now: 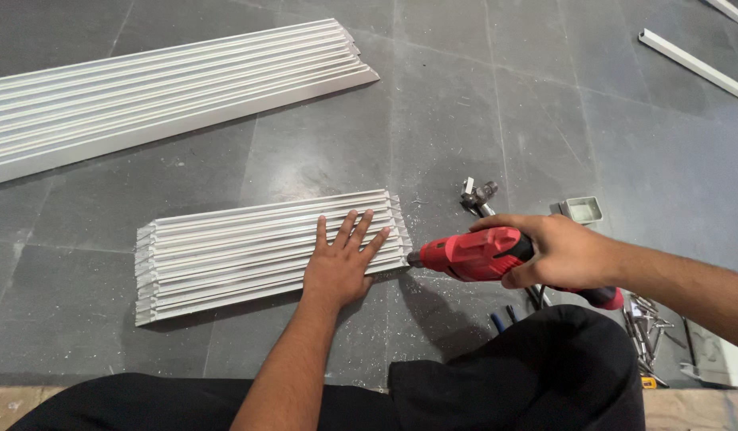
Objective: The person uses a red corded drill to make holes in a stack of white plastic profiles laid on a tiled floor. They hold the stack with one hand and operate the drill with the other, producing white dust. The person occasionally adjusts the stack and continues drilling along its length.
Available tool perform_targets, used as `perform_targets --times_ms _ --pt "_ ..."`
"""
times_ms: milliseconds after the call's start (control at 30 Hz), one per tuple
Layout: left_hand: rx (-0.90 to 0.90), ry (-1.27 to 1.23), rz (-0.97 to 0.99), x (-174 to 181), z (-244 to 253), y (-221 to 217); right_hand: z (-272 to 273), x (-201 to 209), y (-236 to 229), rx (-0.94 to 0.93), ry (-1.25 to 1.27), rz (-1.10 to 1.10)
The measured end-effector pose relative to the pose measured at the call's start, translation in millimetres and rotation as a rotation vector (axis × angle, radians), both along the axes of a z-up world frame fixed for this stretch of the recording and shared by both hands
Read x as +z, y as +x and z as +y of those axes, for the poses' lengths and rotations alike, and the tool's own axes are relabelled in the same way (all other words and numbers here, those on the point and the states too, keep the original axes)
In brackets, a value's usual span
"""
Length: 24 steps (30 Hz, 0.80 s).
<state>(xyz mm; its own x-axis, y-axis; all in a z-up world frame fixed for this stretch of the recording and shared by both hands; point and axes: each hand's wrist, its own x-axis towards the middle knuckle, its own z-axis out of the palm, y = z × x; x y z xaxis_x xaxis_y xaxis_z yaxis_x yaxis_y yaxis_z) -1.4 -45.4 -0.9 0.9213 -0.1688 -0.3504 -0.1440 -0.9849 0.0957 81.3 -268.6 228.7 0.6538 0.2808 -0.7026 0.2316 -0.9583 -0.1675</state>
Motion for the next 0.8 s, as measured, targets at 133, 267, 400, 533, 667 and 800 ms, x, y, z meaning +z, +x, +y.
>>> perform_targets --times_ms 133,267,400,533,667,800 --pt "0.001 0.011 0.013 2.3 0.2 0.0 0.3 -1.7 3.2 0.005 0.043 -0.004" --pt "0.008 -0.001 0.01 3.9 0.0 0.1 9.3 1.5 4.3 -0.116 -0.011 0.017" --pt "0.021 -0.023 0.016 3.1 -0.4 0.9 35.5 4.9 4.7 -0.072 -0.033 -0.022" --pt "0.018 -0.041 -0.03 0.7 -0.8 -0.4 70.4 5.2 1.0 -0.044 -0.119 -0.012" --pt "0.01 -0.038 -0.048 -1.9 -0.1 -0.2 88.6 11.7 -1.8 -0.049 -0.123 -0.016" --pt "0.009 -0.035 -0.042 -2.9 -0.9 -0.4 90.8 15.8 -6.2 -0.018 -0.167 -0.044"
